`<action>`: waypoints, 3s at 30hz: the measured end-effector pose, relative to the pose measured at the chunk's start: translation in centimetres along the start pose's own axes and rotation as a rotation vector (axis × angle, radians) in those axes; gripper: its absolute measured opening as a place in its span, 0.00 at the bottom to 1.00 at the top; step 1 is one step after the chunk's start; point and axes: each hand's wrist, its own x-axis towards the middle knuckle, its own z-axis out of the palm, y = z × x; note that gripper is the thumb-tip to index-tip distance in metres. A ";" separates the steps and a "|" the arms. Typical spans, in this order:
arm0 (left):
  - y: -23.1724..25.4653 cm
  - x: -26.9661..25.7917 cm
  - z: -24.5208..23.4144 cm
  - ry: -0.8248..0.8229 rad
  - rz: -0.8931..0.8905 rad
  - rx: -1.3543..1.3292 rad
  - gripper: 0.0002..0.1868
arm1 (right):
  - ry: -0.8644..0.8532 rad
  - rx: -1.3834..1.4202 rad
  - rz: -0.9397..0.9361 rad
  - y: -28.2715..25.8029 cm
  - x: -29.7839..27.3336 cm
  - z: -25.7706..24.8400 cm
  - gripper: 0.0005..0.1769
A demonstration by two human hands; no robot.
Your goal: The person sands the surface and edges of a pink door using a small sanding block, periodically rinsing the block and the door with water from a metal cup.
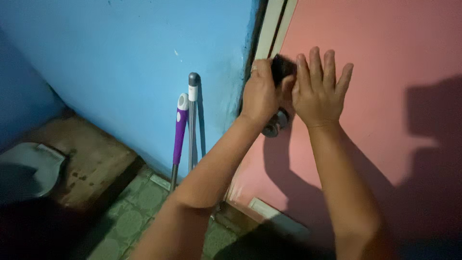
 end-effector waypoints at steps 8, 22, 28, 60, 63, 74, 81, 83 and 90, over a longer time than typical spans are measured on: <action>-3.3 -5.9 -1.5 -0.224 -0.286 0.060 0.31 | -0.012 0.003 -0.023 0.0 -0.2 0.3 0.27; -2.8 -2.9 -1.5 -0.132 -0.124 -0.020 0.28 | 0.022 -0.047 -0.021 -0.1 -0.2 -0.1 0.23; -9.4 -12.1 0.2 -0.191 -0.149 -0.022 0.25 | -0.014 0.062 -0.007 -0.1 -0.7 0.6 0.27; -20.9 -38.8 6.8 -0.160 -0.511 0.172 0.37 | -0.367 0.523 0.247 0.2 -2.3 -0.3 0.25; -22.2 -40.9 6.9 -0.175 -0.506 0.119 0.34 | -0.294 0.591 0.343 -1.5 -7.5 1.3 0.30; -16.8 -31.3 6.2 0.060 -0.407 0.091 0.31 | -0.351 0.754 0.022 -17.0 -25.8 -0.7 0.30; -18.5 -35.0 7.6 0.081 -0.910 -0.012 0.33 | -0.469 0.738 -0.097 -20.4 -27.7 -1.4 0.36; -18.6 -35.6 7.8 0.014 -1.117 -0.344 0.27 | -0.402 0.703 -0.109 -20.7 -28.4 -0.8 0.36; -17.5 -35.7 8.4 0.111 -0.806 -0.505 0.20 | -0.102 0.355 -0.159 -19.4 -28.4 0.8 0.31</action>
